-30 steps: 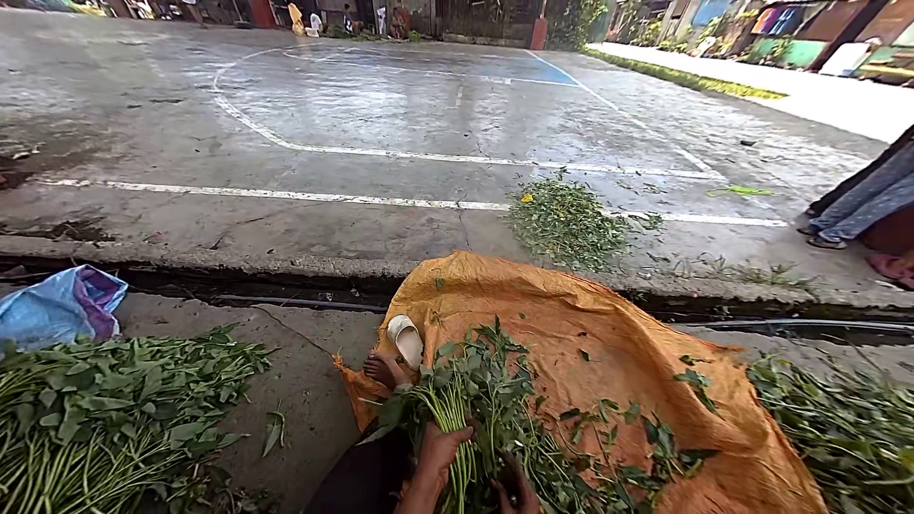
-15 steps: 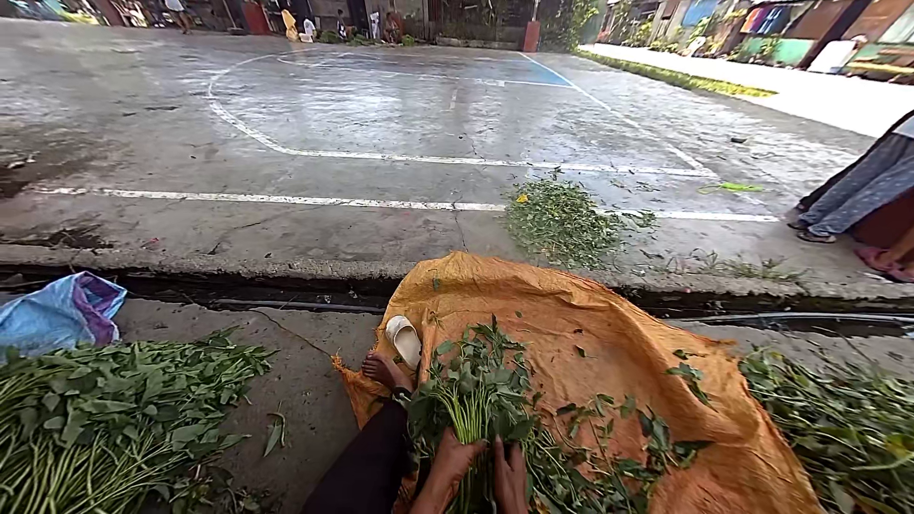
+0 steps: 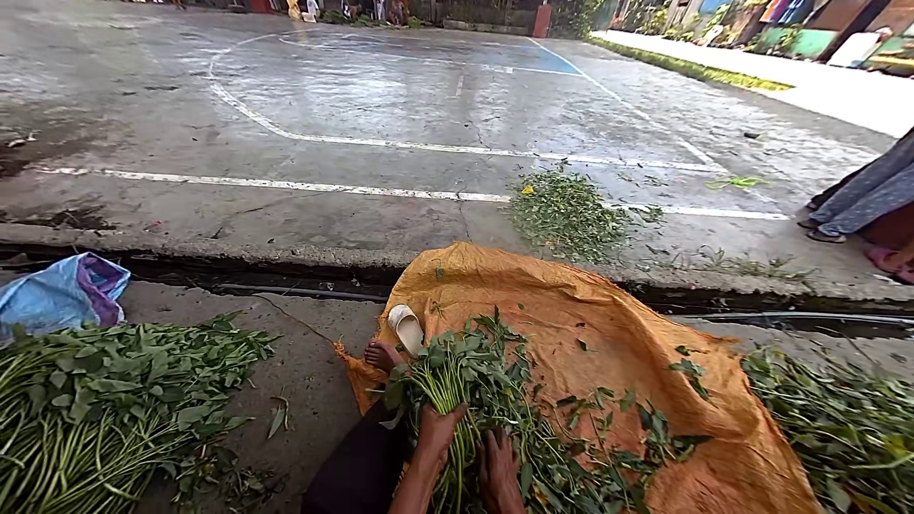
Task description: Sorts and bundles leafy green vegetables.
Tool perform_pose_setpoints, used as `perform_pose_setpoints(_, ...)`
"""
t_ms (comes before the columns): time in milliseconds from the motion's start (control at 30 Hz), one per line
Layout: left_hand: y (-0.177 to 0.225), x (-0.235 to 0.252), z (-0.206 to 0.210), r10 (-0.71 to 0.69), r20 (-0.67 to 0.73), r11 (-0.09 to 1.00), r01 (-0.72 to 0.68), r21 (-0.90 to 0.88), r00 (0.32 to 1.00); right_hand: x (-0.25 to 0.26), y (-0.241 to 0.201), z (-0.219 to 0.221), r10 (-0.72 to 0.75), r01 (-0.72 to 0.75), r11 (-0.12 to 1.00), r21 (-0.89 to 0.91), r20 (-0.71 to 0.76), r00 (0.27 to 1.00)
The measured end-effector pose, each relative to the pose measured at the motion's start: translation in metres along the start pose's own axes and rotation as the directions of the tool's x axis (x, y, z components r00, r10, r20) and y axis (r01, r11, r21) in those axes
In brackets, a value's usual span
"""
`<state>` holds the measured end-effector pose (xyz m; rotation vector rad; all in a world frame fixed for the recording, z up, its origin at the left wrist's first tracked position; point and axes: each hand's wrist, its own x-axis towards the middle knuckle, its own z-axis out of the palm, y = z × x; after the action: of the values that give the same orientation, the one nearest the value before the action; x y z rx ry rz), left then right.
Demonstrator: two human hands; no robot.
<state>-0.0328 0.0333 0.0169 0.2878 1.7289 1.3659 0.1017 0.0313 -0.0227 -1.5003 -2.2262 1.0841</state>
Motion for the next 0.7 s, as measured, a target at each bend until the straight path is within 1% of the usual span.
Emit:
perform_pose_setpoints(67,0.013,0.001,-0.009,0.019,-0.133,0.989,-0.039,-0.146,0.991,-0.008,0.007,0.009,-0.025,0.024,0.999,-0.029,-0.023,0.999)
perform_pose_setpoints(100,0.020,0.002,-0.015,0.020,-0.208,0.973,-0.066,-0.220,0.978,-0.014,0.013,0.012,-0.010,0.009,0.999,-0.037,-0.025,1.000)
perform_pose_setpoints(167,0.033,0.007,-0.034,0.023,-0.334,0.937,-0.137,-0.321,0.942,-0.030,0.032,0.017,0.084,-0.081,0.993,-0.081,0.031,0.996)
perform_pose_setpoints(200,0.040,0.011,-0.043,0.031,-0.372,0.921,-0.171,-0.350,0.928,-0.037,0.045,0.019,0.148,-0.139,0.983,-0.119,0.070,0.987)
perform_pose_setpoints(267,0.050,0.013,-0.057,0.051,-0.395,0.900,-0.213,-0.380,0.917,-0.047,0.078,0.022,0.242,-0.218,0.956,-0.198,0.107,0.964)
perform_pose_setpoints(333,0.053,0.012,-0.062,0.061,-0.382,0.898,-0.218,-0.383,0.922,-0.050,0.094,0.020,0.259,-0.242,0.947,-0.214,0.059,0.964)
perform_pose_setpoints(367,0.051,0.011,-0.060,0.058,-0.364,0.900,-0.206,-0.384,0.930,-0.049,0.090,0.014,0.219,-0.215,0.962,-0.168,0.008,0.976)
perform_pose_setpoints(433,0.048,0.010,-0.056,0.046,-0.311,0.909,-0.169,-0.381,0.949,-0.037,0.063,-0.003,0.065,-0.067,0.998,-0.011,-0.077,0.995)
perform_pose_setpoints(467,0.048,0.010,-0.055,0.030,-0.276,0.912,-0.139,-0.386,0.961,-0.027,0.049,-0.011,-0.019,0.025,0.996,0.088,-0.067,0.998)
perform_pose_setpoints(500,0.047,0.010,-0.055,0.001,-0.238,0.910,-0.100,-0.403,0.971,-0.016,0.037,-0.018,-0.091,0.089,0.976,0.199,-0.002,0.996)
perform_pose_setpoints(533,0.046,0.009,-0.055,-0.034,-0.195,0.897,-0.056,-0.438,0.980,-0.007,0.028,-0.022,-0.143,0.116,0.939,0.323,0.062,0.988)
perform_pose_setpoints(567,0.048,0.008,-0.055,-0.070,-0.141,0.869,-0.009,-0.495,0.987,0.000,0.020,-0.024,-0.163,0.085,0.867,0.492,0.118,0.980)
perform_pose_setpoints(600,0.049,0.007,-0.055,-0.100,-0.073,0.822,0.041,-0.569,0.992,0.002,0.012,-0.022,-0.168,0.013,0.762,0.648,0.178,0.970)
perform_pose_setpoints(633,0.050,0.006,-0.057,-0.112,-0.003,0.757,0.084,-0.649,0.994,0.002,0.006,-0.018,-0.180,-0.073,0.628,0.775,0.236,0.955)
perform_pose_setpoints(667,0.049,0.007,-0.059,-0.104,0.061,0.684,0.116,-0.721,0.993,-0.002,0.001,-0.013,-0.194,-0.159,0.485,0.860,0.283,0.939)
perform_pose_setpoints(700,0.049,0.008,-0.060,-0.098,0.093,0.629,0.134,-0.766,0.991,-0.006,0.000,-0.007,-0.204,-0.234,0.356,0.905,0.320,0.925)
